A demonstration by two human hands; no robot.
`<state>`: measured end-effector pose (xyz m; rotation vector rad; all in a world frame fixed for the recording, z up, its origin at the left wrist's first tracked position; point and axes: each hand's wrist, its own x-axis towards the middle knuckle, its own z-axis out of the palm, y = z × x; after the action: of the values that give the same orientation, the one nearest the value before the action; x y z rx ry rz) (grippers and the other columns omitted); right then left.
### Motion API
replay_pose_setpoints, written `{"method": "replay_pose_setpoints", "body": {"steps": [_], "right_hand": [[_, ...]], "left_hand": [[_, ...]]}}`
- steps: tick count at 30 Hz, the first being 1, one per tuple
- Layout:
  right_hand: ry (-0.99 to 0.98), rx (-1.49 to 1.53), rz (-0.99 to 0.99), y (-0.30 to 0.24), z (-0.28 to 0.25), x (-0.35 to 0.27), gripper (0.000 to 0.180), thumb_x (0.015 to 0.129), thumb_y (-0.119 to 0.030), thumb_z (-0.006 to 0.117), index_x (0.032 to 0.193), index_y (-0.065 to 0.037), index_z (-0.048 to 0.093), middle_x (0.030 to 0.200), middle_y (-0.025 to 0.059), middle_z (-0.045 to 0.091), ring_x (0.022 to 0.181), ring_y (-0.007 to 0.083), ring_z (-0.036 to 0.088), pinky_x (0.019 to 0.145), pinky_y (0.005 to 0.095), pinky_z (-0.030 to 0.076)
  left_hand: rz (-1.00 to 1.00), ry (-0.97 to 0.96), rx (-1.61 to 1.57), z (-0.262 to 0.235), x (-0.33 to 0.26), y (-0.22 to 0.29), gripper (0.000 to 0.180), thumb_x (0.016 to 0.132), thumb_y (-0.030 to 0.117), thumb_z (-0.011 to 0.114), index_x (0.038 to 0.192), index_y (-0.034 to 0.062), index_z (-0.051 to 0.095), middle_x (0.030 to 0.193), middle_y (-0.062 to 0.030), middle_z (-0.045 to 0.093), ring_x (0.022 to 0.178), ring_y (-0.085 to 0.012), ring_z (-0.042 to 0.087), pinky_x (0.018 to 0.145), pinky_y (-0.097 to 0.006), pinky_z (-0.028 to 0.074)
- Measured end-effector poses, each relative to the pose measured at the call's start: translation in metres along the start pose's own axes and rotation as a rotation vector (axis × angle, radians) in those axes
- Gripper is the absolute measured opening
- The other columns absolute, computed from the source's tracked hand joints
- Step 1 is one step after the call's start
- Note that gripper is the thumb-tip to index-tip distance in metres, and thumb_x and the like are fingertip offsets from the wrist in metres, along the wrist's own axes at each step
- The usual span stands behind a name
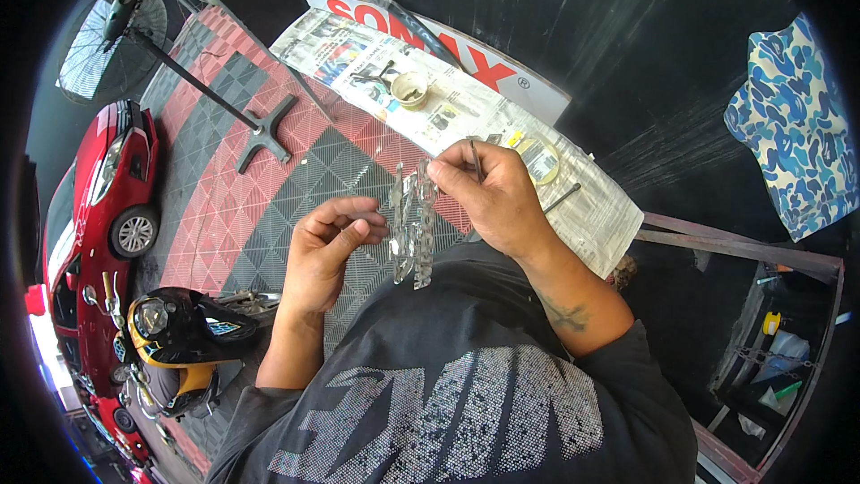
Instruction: The person assembles small metal components by hand, repeatedly picking up, aligning, and joining parts over a workbench covered with newspaper. The hands manipulate the pieces one at a time, occasionally rotating them to fit together.
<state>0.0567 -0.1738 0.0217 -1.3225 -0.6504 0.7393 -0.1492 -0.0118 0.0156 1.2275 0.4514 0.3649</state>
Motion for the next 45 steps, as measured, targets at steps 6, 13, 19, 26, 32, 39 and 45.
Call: {"method": "replay_pose_setpoints", "body": {"steps": [6,13,19,26,32,39,45], "right_hand": [[-0.056,0.028,0.008,0.001,0.003,-0.002,0.014,0.107,-0.012,0.074,0.101,0.000,0.077,0.084,-0.0057,0.068,0.075,0.0001,0.054,0.069,0.0218,0.044],[-0.059,-0.062,-0.008,0.005,0.007,-0.007,0.015,0.108,-0.014,0.075,0.100,-0.001,0.076,0.081,-0.0077,0.063,0.073,-0.0007,0.047,0.065,0.0210,0.039],[-0.055,-0.114,-0.053,-0.001,0.012,-0.013,0.014,0.107,-0.014,0.077,0.101,-0.001,0.075,0.082,-0.0073,0.063,0.072,-0.0001,0.046,0.064,0.0211,0.039],[-0.120,-0.017,-0.027,0.014,0.012,-0.013,0.018,0.108,-0.014,0.074,0.114,0.002,0.074,0.083,-0.0056,0.064,0.075,0.0011,0.050,0.066,0.0221,0.042],[-0.197,0.012,0.036,0.023,0.018,-0.023,0.022,0.107,-0.014,0.075,0.119,0.003,0.074,0.084,-0.0055,0.064,0.073,0.0014,0.051,0.063,0.0236,0.042],[-0.159,-0.096,0.020,0.021,0.019,-0.025,0.019,0.105,-0.013,0.077,0.116,0.002,0.076,0.076,-0.0054,0.062,0.068,0.0026,0.048,0.059,0.0251,0.040],[-0.115,-0.486,-0.028,-0.004,0.025,-0.028,0.020,0.100,-0.009,0.079,0.115,0.002,0.076,0.073,0.0100,0.068,0.062,0.0103,0.057,0.058,0.0321,0.046]], "left_hand": [[0.184,0.071,0.191,0.008,0.010,0.008,0.024,0.103,-0.001,0.076,0.126,-0.0033,0.073,0.112,-0.0113,0.079,0.105,-0.0173,0.075,0.096,-0.033,0.061],[0.301,0.143,0.592,0.027,0.016,0.020,0.025,0.097,0.003,0.086,0.121,-0.0013,0.077,0.103,-0.0056,0.078,0.091,-0.0108,0.071,0.084,-0.026,0.058],[0.255,0.181,0.618,0.032,0.015,0.017,0.025,0.097,0.007,0.087,0.118,-0.0022,0.078,0.097,-0.0036,0.078,0.085,-0.0089,0.070,0.077,-0.025,0.057],[0.042,0.120,0.211,0.032,0.017,0.013,0.020,0.102,0.006,0.081,0.118,-0.0045,0.073,0.094,-0.0043,0.076,0.082,-0.0082,0.070,0.074,-0.024,0.057],[0.088,0.113,0.299,0.028,0.015,0.006,0.021,0.102,0.005,0.081,0.120,-0.0024,0.073,0.099,-0.0043,0.076,0.086,-0.0088,0.071,0.077,-0.024,0.056],[0.473,0.188,0.810,0.035,0.018,0.018,0.032,0.093,0.003,0.084,0.124,-0.0004,0.075,0.099,-0.0070,0.078,0.089,-0.0161,0.073,0.083,-0.031,0.059],[0.565,0.089,1.072,0.032,0.022,0.030,0.030,0.086,0.007,0.087,0.114,-0.0017,0.079,0.098,-0.0154,0.078,0.091,-0.0299,0.077,0.083,-0.039,0.061]]}}
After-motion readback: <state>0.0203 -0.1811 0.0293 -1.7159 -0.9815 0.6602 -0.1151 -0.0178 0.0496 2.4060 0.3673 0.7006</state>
